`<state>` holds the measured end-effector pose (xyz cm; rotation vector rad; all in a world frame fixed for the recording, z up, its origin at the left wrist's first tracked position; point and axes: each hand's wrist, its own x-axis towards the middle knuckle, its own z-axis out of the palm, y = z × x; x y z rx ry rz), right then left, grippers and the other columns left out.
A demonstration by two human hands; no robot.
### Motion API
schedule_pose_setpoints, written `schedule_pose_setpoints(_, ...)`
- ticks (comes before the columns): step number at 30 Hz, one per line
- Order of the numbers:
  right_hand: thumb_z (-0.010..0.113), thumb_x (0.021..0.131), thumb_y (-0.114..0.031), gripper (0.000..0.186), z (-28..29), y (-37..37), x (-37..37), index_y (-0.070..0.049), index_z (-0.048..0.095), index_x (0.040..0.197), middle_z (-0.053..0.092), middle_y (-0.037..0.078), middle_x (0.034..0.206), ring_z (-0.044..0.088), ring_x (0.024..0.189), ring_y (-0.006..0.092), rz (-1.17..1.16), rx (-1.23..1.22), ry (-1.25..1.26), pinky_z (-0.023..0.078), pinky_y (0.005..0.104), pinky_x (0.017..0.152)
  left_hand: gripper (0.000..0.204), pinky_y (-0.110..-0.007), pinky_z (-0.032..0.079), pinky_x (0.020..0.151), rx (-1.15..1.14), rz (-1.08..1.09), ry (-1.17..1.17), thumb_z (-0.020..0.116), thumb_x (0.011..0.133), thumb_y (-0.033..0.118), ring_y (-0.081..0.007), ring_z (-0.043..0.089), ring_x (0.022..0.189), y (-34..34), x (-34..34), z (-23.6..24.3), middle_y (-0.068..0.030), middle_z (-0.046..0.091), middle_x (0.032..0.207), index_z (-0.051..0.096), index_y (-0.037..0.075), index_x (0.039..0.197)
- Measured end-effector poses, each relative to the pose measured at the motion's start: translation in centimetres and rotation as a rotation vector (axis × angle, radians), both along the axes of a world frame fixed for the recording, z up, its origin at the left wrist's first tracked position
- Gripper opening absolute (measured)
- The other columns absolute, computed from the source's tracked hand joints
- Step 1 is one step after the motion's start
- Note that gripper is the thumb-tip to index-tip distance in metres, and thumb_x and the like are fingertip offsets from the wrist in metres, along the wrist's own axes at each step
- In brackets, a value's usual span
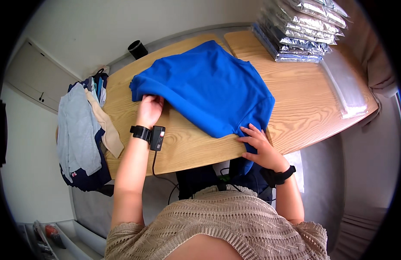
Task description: Folding a blue shirt and placing it into a plastic bag.
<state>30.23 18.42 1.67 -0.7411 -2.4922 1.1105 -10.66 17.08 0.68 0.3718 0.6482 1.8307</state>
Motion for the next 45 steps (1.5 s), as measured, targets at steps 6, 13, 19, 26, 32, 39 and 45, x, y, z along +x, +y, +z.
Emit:
schedule_pose_setpoints(6, 0.069, 0.074, -0.007, 0.048, -0.3, -0.2, 0.0, -0.011, 0.057, 0.120, 0.037, 0.012, 0.142, 0.020, 0.138, 0.0330, -0.023, -0.018, 0.017, 0.019, 0.0461, 0.111, 0.033, -0.039, 0.036, 0.100, -0.199, 0.050, 0.081, 0.044, 0.090, 0.024, -0.0239, 0.049, 0.111, 1.9, -0.9, 0.4, -0.0096, 0.054, 0.119, 0.053, 0.004, 0.114)
schedule_pose_setpoints(13, 0.069, 0.075, -0.009, 0.045, -0.3, -0.2, 0.1, -0.011, 0.057, 0.119, 0.038, 0.012, 0.142, 0.020, 0.138, 0.0331, -0.009, -0.020, 0.028, 0.018, 0.0465, 0.111, 0.031, -0.034, 0.041, 0.095, -0.349, 0.030, 0.298, 0.048, 0.092, 0.025, -0.0199, 0.054, 0.103, 1.4, 0.0, 1.6, -0.0062, 0.059, 0.113, 0.055, 0.005, 0.115)
schedule_pose_setpoints(19, 0.067, 0.077, -0.009, 0.043, -0.3, -0.4, 0.2, -0.011, 0.057, 0.119, 0.040, 0.012, 0.140, 0.022, 0.137, 0.0324, -0.034, 0.005, 0.024, 0.018, 0.0466, 0.111, 0.034, -0.029, 0.044, 0.090, -0.415, 0.184, 0.983, 0.055, 0.092, 0.017, -0.0160, 0.055, 0.102, -5.2, -0.4, 7.1, -0.0090, 0.058, 0.115, 0.050, -0.002, 0.120)
schedule_pose_setpoints(26, 0.062, 0.083, -0.007, 0.029, 4.3, -2.3, 1.8, -0.003, 0.061, 0.111, 0.064, 0.011, 0.109, 0.057, 0.108, 0.0202, -0.141, -0.369, 0.137, 0.041, 0.0338, 0.095, 0.040, -0.026, 0.042, 0.082, -0.910, 0.488, 1.010, 0.061, 0.089, 0.023, -0.0127, 0.052, 0.092, -18.9, -2.3, 5.3, -0.0073, 0.055, 0.104, 0.048, -0.001, 0.119)
schedule_pose_setpoints(32, 0.064, 0.081, -0.007, 0.024, 2.3, -1.7, 1.2, 0.000, 0.062, 0.104, 0.064, 0.009, 0.093, 0.060, 0.075, 0.0148, -0.541, -0.251, 0.134, 0.049, 0.0275, 0.069, 0.052, -0.027, 0.041, 0.088, -0.797, 0.422, 0.966, 0.062, 0.089, 0.020, -0.0145, 0.051, 0.101, -25.8, 1.0, 1.0, -0.0111, 0.054, 0.112, 0.038, 0.000, 0.131)
schedule_pose_setpoints(39, 0.071, 0.076, -0.015, 0.045, 0.6, -1.8, -2.1, -0.004, 0.051, 0.115, 0.061, 0.014, 0.080, 0.058, 0.065, 0.0246, -0.734, 0.153, -0.176, 0.048, 0.0332, 0.060, 0.057, -0.030, 0.039, 0.094, -0.728, 0.419, 0.934, 0.065, 0.085, 0.011, -0.0184, 0.051, 0.107, -24.8, 4.1, 0.2, -0.0142, 0.052, 0.122, 0.036, -0.008, 0.129)
schedule_pose_setpoints(45, 0.058, 0.082, -0.001, 0.018, 0.0, -1.7, -1.9, -0.005, 0.063, 0.100, 0.054, 0.003, 0.068, 0.045, 0.059, 0.0081, -0.738, -0.015, 0.282, 0.037, 0.0229, 0.054, 0.055, -0.029, 0.040, 0.094, -0.540, 0.659, 1.024, 0.059, 0.085, -0.001, -0.0168, 0.052, 0.106, -23.6, 4.9, 2.0, -0.0126, 0.052, 0.121, 0.035, 0.000, 0.133)
